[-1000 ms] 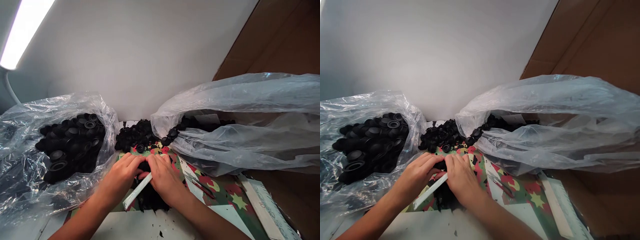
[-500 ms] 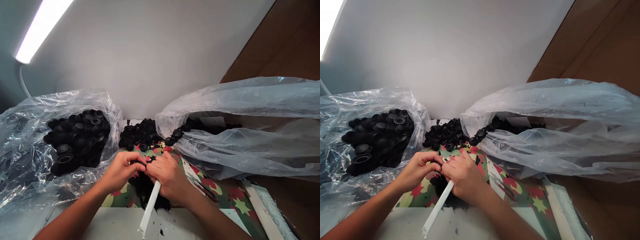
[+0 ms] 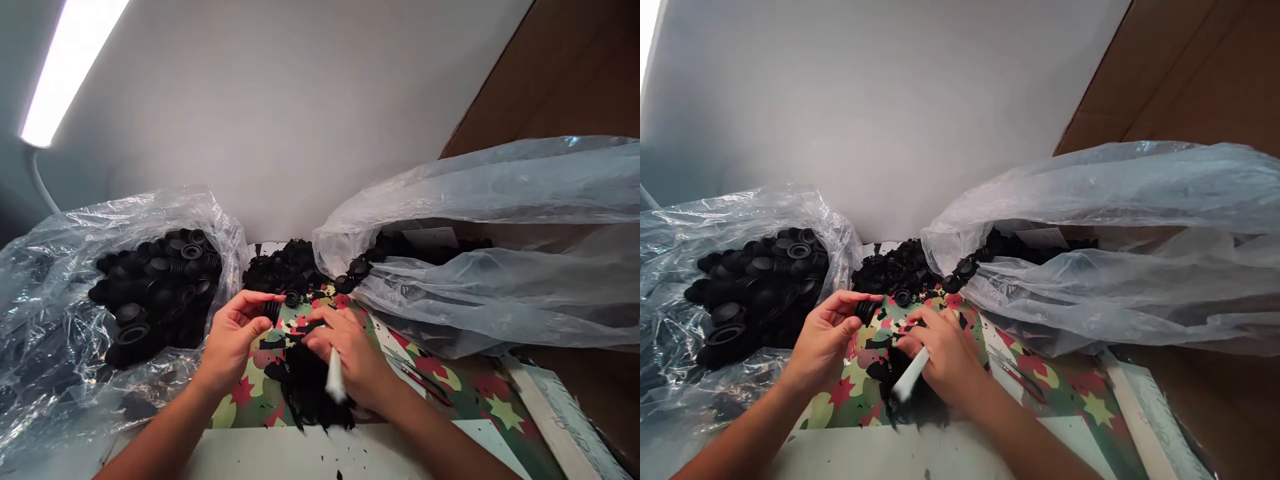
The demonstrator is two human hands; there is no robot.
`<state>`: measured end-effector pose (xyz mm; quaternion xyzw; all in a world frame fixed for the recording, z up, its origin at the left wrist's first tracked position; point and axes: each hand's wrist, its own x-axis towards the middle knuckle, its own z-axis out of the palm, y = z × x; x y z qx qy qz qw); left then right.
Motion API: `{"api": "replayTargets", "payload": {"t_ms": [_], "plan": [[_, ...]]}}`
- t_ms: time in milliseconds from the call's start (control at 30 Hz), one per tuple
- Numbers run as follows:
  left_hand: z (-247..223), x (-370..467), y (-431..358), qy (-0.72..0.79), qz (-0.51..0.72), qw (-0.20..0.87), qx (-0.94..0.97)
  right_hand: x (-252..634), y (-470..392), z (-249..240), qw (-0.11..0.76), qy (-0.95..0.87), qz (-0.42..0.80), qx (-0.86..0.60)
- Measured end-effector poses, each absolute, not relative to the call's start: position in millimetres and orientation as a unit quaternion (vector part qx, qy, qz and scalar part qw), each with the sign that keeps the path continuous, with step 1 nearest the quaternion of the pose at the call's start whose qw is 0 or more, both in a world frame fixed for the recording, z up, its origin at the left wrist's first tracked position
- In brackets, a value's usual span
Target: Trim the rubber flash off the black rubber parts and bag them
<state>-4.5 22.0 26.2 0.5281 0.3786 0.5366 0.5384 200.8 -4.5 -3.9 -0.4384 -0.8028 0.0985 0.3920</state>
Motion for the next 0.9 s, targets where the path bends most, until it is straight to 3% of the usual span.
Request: {"api": "replayTargets", "payload": {"t_ms": [133,333,500,667,900], "plan": [[25,0,17,0.405,0.493,0.521,0.567,199,-6,0,0.468,-0.737,0.192,-0.448],[21,7,11,0.415,0.464,0.447,0.643,191,-10,9,0.490,-0.620,0.415,-0.451],[20,9,12,0.414,0.451,0.570,0.549,191,-13,12,0.491,-0.523,0.532,-0.449],[19,8,13,0.406,0.449,0.609,0.513,191,-12,11,0.494,-0.475,0.575,-0.447],[23,7,13,0.394,0.411,0.713,0.410,191,-8,3,0.485,-0.539,0.516,-0.457]]}}
